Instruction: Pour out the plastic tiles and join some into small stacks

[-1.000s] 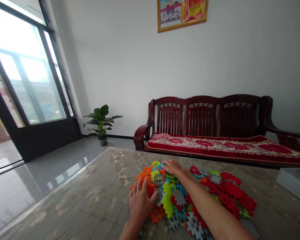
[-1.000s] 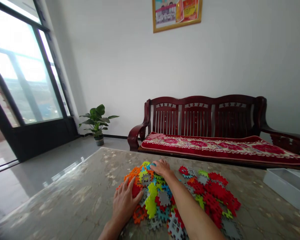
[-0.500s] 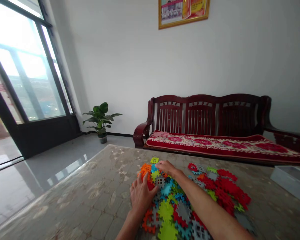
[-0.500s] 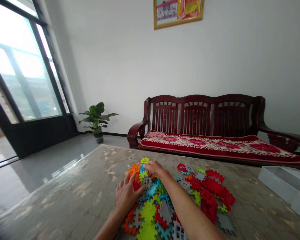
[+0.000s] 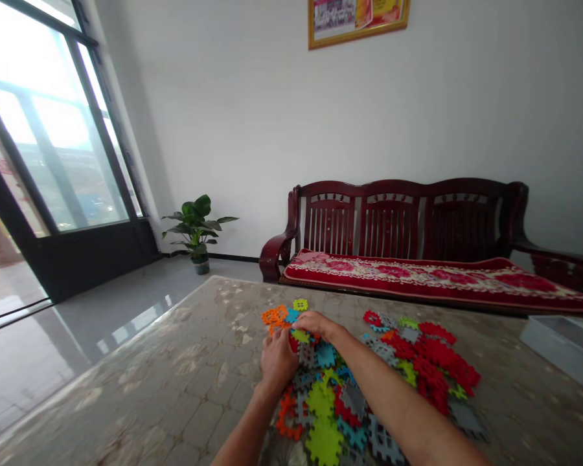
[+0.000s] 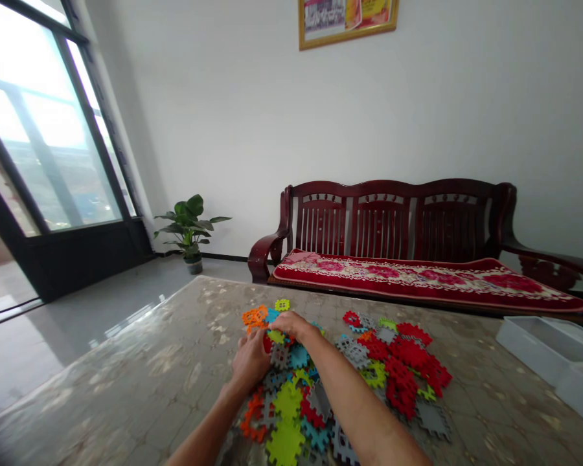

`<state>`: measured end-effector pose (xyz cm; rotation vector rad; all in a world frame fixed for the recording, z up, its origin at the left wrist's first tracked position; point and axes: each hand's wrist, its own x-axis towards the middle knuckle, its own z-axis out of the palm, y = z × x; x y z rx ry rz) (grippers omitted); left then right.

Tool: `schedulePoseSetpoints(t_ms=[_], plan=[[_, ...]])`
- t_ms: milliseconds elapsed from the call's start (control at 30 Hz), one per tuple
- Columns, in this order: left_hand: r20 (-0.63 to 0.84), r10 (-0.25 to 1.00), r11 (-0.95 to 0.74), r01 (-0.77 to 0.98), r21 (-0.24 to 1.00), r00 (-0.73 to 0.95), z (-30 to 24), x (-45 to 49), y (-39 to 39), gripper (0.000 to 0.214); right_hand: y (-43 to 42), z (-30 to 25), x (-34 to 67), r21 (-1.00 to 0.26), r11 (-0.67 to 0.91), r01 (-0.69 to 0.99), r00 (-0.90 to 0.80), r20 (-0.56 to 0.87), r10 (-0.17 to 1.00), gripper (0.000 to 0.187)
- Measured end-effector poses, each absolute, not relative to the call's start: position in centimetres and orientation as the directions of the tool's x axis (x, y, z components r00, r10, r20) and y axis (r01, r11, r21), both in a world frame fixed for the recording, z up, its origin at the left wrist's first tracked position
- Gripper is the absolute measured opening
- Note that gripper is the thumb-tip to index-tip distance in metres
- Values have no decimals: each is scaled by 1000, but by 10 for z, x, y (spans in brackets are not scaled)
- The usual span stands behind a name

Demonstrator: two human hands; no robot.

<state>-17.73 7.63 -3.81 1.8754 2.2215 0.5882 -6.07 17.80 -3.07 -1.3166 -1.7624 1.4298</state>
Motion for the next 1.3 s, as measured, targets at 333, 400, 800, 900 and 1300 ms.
schedulePoseSetpoints(t_ms=[333, 400, 800, 900, 1300], plan=[[84, 959, 140, 709, 691, -271, -31, -163, 80, 52, 149, -10, -52, -983, -141, 122, -382, -177, 907, 13], [129, 955, 93, 685, 723, -266, -27, -156, 79, 55, 146, -4, -44, -986, -145, 83, -380, -165, 910, 18], [385, 911, -395, 592, 703, 150, -3, -101, 53, 66, 108, 20, 59, -997, -72, -8, -397, -63, 916, 30], [345, 905, -421, 630, 652, 248, -5, -99, 46, 65, 104, 14, 87, -996, -58, 72, -357, -80, 931, 35], [101, 854, -511, 790, 339, 510, -5, -47, -9, 115, 148, -28, 254, -708, -67, 703, 215, 122, 969, 60]])
